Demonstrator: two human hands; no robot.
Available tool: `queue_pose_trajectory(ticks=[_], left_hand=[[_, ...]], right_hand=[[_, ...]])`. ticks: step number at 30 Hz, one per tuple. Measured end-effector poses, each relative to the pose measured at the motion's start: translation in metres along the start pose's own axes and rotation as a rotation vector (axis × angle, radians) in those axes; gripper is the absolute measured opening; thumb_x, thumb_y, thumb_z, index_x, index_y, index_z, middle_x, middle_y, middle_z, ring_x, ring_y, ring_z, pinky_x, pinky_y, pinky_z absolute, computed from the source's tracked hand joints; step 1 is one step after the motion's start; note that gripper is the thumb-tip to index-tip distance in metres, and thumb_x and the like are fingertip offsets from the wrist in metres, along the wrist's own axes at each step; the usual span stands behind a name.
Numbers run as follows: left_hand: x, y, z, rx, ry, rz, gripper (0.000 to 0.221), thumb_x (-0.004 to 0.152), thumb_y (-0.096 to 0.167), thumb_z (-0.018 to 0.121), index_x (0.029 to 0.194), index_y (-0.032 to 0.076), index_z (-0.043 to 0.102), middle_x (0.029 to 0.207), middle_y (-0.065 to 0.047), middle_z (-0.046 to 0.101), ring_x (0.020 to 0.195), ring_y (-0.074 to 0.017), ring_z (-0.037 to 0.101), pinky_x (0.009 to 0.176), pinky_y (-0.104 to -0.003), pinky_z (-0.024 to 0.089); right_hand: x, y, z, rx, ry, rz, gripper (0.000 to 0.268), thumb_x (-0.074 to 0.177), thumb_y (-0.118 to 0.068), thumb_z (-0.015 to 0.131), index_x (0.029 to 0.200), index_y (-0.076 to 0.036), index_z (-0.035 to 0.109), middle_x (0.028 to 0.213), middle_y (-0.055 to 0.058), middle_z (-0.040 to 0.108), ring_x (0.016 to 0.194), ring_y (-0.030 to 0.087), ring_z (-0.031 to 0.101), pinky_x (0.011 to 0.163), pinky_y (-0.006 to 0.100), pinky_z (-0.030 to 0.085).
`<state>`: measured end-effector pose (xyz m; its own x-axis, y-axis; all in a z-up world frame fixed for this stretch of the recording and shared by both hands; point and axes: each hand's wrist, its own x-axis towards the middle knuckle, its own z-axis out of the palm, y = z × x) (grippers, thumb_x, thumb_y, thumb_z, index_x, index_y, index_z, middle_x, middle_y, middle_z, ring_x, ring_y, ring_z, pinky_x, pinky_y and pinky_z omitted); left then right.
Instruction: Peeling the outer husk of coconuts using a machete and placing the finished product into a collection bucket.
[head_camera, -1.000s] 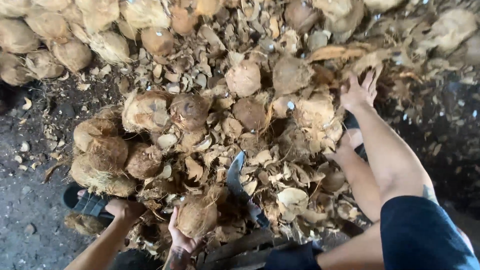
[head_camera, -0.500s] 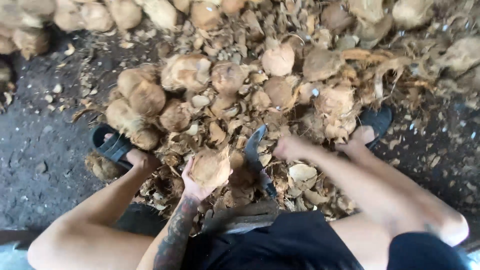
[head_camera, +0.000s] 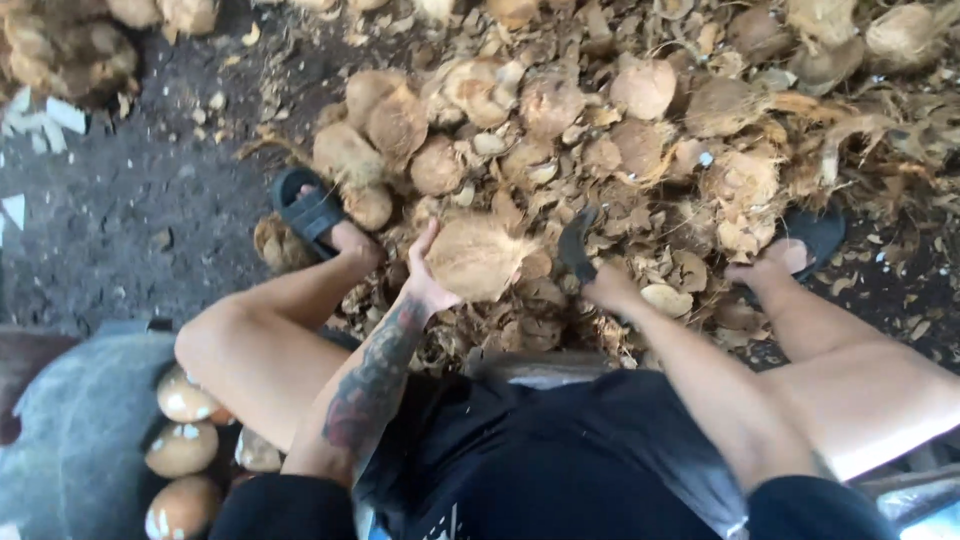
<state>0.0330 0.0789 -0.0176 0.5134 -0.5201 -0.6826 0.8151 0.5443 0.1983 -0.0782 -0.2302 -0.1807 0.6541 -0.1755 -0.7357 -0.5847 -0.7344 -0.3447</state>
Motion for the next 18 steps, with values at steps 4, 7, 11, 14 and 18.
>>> queue_pose_trajectory(ticks=[4,7,11,14,18], left_hand=[[-0.017,-0.004,0.030,-0.056,-0.090,0.114,0.067,0.086,0.059,0.074,0.132,0.011,0.074,0.131,-0.020,0.074,0.118,-0.0433,0.071,0.104,-0.060,0.056],[0.028,-0.010,-0.032,-0.030,-0.048,0.168,0.065,0.085,0.054,0.080,0.134,0.012,0.073,0.133,-0.020,0.073,0.119,-0.0421,0.071,0.108,-0.060,0.055],[0.011,-0.021,-0.020,-0.078,-0.044,0.158,0.063,0.082,0.055,0.082,0.129,0.015,0.076,0.133,-0.018,0.074,0.120,-0.0402,0.072,0.108,-0.057,0.056],[0.023,-0.031,-0.038,-0.133,0.023,0.133,0.074,0.079,0.060,0.083,0.134,0.012,0.073,0.134,-0.021,0.072,0.125,-0.0444,0.068,0.111,-0.064,0.051],[0.047,-0.050,-0.073,-0.054,0.090,0.110,0.074,0.081,0.061,0.084,0.134,0.011,0.073,0.136,-0.020,0.071,0.128,-0.0445,0.066,0.114,-0.064,0.048]], right_hand=[[-0.136,-0.088,-0.078,0.539,0.093,-0.104,0.042,0.089,-0.029,0.066,0.121,-0.001,0.065,0.100,0.023,0.062,0.088,0.038,0.060,0.078,0.048,0.051],[-0.181,-0.110,-0.076,0.878,0.158,-0.311,0.006,0.083,-0.007,0.060,0.082,-0.003,0.065,0.055,0.013,0.058,0.039,0.022,0.059,0.041,0.031,0.052],[-0.234,-0.128,-0.063,0.872,0.168,-0.498,0.023,0.075,0.008,0.048,0.056,-0.001,0.056,0.041,0.018,0.058,0.029,0.022,0.056,0.033,0.028,0.046],[-0.255,-0.121,-0.047,1.015,0.124,-0.706,0.016,0.086,0.013,0.045,0.092,0.004,0.056,0.053,0.019,0.063,0.043,0.022,0.066,0.037,0.030,0.050],[-0.298,-0.143,-0.062,1.155,0.088,-1.214,0.004,0.100,0.005,0.052,0.097,0.006,0.053,0.064,0.021,0.064,0.051,0.032,0.070,0.049,0.035,0.058]])
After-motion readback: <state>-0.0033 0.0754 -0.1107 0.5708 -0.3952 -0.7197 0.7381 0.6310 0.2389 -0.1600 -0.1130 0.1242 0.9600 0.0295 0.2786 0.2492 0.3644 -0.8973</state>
